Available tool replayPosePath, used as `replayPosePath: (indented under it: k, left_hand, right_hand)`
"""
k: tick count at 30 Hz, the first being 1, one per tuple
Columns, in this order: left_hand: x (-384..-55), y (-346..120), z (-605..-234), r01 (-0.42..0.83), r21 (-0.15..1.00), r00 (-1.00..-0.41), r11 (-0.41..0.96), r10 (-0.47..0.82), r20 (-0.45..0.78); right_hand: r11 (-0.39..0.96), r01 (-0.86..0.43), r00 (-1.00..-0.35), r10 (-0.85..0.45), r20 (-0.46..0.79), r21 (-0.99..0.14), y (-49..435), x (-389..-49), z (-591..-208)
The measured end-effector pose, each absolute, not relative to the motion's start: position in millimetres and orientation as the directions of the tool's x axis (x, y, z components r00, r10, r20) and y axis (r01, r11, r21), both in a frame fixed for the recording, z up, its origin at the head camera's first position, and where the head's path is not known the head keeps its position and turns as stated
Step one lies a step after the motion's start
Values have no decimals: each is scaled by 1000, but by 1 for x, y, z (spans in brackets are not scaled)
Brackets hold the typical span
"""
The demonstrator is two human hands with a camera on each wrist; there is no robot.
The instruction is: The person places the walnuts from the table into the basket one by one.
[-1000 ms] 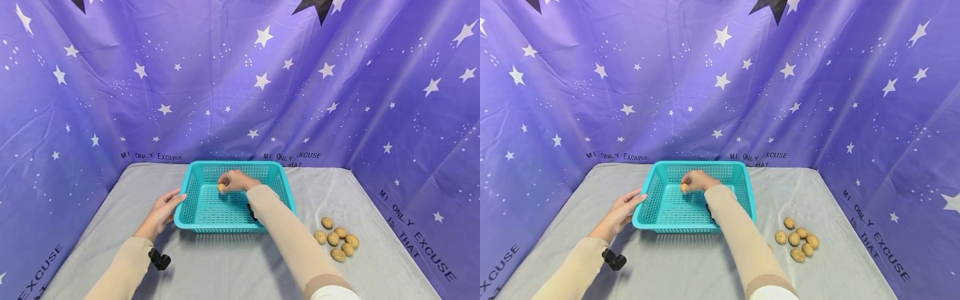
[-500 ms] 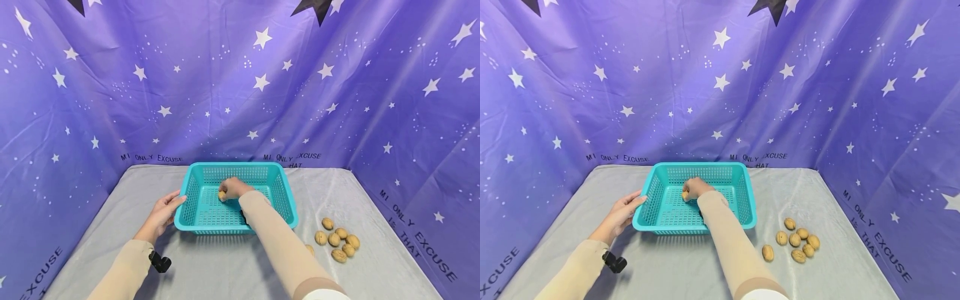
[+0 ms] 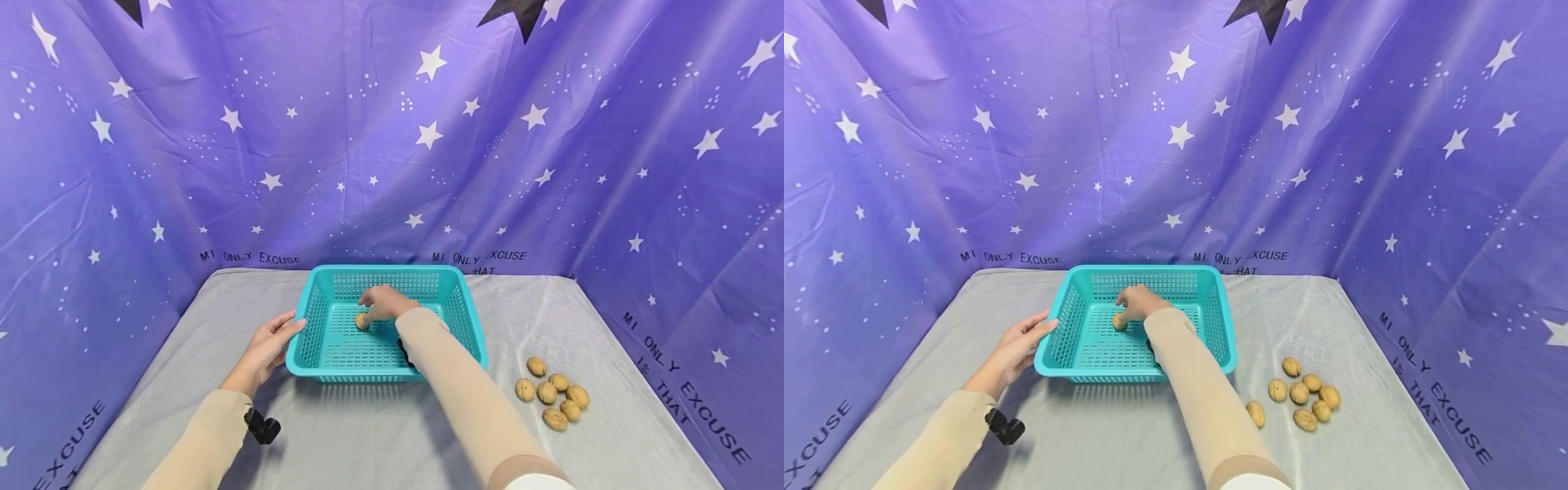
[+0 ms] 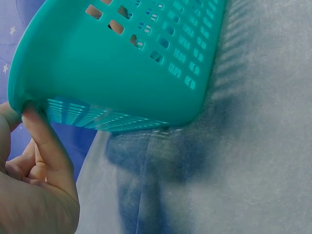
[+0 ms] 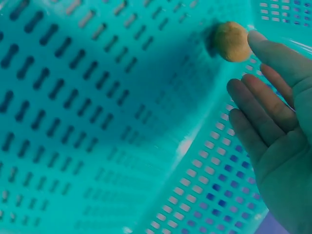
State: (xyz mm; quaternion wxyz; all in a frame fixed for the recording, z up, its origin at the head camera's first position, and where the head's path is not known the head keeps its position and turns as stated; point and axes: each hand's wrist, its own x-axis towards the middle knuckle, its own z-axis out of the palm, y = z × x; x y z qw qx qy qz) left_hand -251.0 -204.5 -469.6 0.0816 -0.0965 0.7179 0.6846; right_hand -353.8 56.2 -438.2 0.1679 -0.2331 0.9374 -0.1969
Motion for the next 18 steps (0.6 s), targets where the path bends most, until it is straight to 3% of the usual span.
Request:
replayPosePath:
  k: [18]
  left_hand:
    - [-252, -203, -469, -241, 970, -970, 40, -26, -240]
  right_hand:
    - [687, -489, -734, -657, -173, -538, 81, -337, -372]
